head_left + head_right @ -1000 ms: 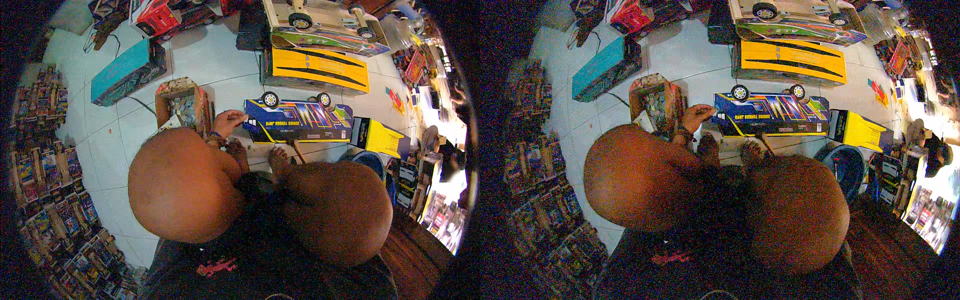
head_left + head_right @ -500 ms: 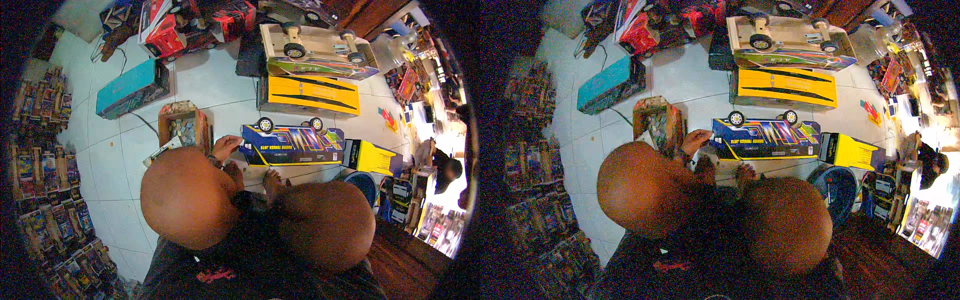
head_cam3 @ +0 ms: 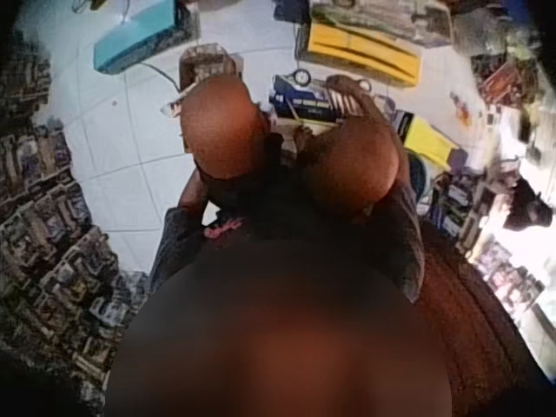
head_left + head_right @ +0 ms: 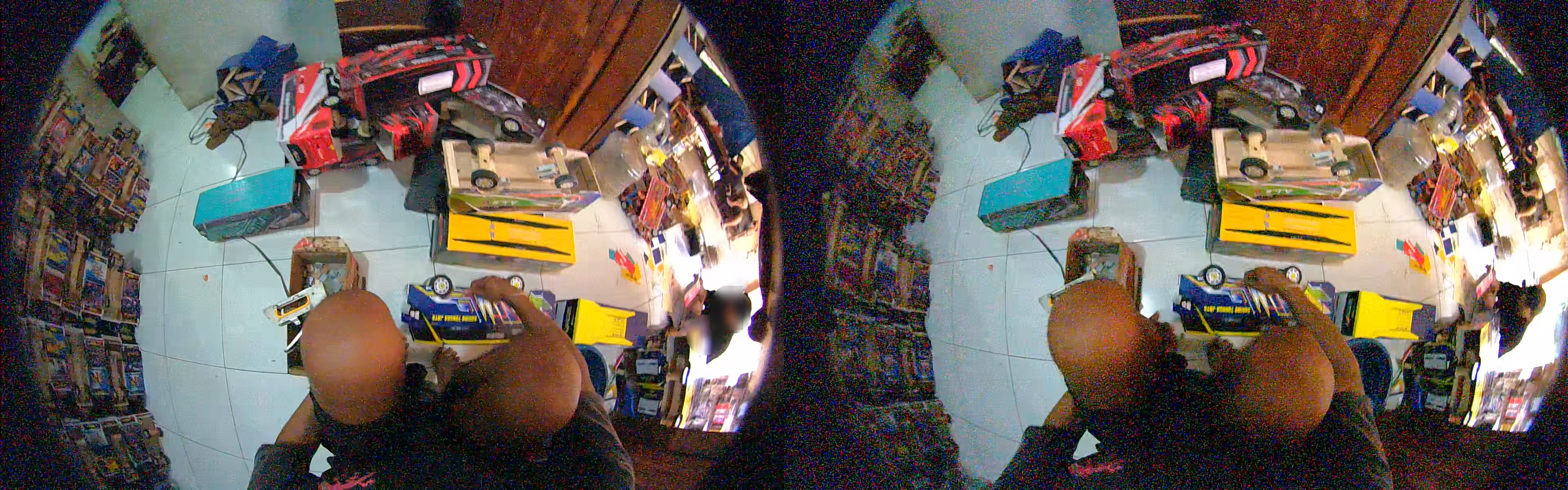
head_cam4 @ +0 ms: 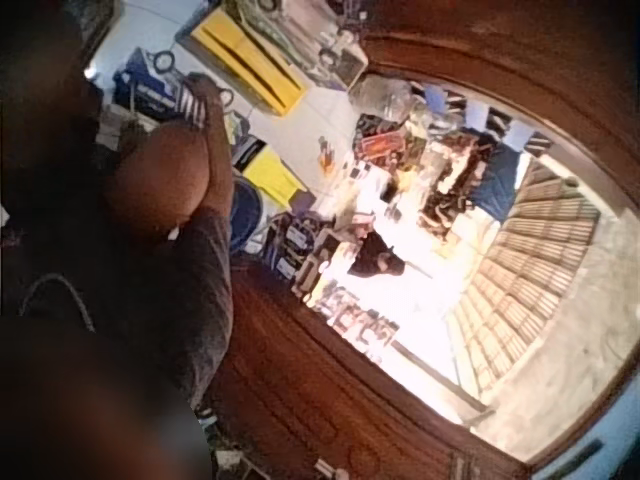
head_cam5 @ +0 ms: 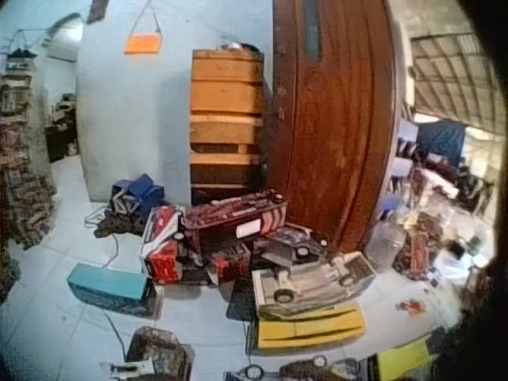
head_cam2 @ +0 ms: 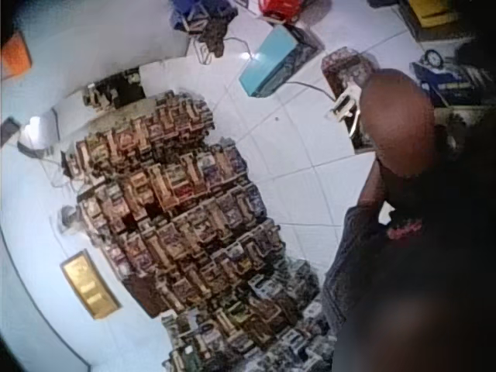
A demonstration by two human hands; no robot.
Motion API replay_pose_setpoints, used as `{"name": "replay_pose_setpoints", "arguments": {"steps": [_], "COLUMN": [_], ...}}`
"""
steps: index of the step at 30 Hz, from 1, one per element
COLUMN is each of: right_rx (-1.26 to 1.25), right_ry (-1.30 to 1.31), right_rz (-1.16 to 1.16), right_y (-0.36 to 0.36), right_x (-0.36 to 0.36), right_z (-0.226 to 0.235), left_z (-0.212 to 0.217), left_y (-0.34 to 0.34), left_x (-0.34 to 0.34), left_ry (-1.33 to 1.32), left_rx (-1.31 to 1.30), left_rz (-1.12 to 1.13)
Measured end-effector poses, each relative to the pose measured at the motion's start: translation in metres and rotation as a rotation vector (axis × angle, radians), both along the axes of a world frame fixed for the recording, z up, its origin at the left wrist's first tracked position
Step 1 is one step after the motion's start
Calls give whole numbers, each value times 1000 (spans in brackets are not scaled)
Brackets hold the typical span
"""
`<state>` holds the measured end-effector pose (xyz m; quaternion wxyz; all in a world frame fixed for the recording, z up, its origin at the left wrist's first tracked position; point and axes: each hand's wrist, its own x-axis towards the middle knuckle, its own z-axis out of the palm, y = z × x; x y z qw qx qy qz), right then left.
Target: The person sits on the floor and assembles a toy car by attaching wheels to a chassis, then places the completed toy into a branded box. They use a small bottle to apply glue to the box flaps and a handheld stapler to secure the packaging.
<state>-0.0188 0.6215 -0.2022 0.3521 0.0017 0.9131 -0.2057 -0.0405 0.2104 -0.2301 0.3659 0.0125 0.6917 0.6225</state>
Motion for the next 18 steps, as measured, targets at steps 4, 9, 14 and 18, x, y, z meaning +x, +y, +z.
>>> {"name": "replay_pose_setpoints", "arguments": {"steps": [4,9,14,18], "right_rx": [-69,-195,-344,-310], "right_ry": [248,403,308,573], "right_rz": [18,-9,-152,-193], "right_y": [-9,-14,-2,-1], "right_x": [50,50,27,20], "right_z": [28,96,202,300], "left_z": [58,128,192,237], "left_y": [-34,-63,-80,-78], "left_x": [16,28,39,60], "left_ry": [-16,12,71,-96], "left_rx": [51,140,270,451], "left_rz": [66,148,204,194]}}
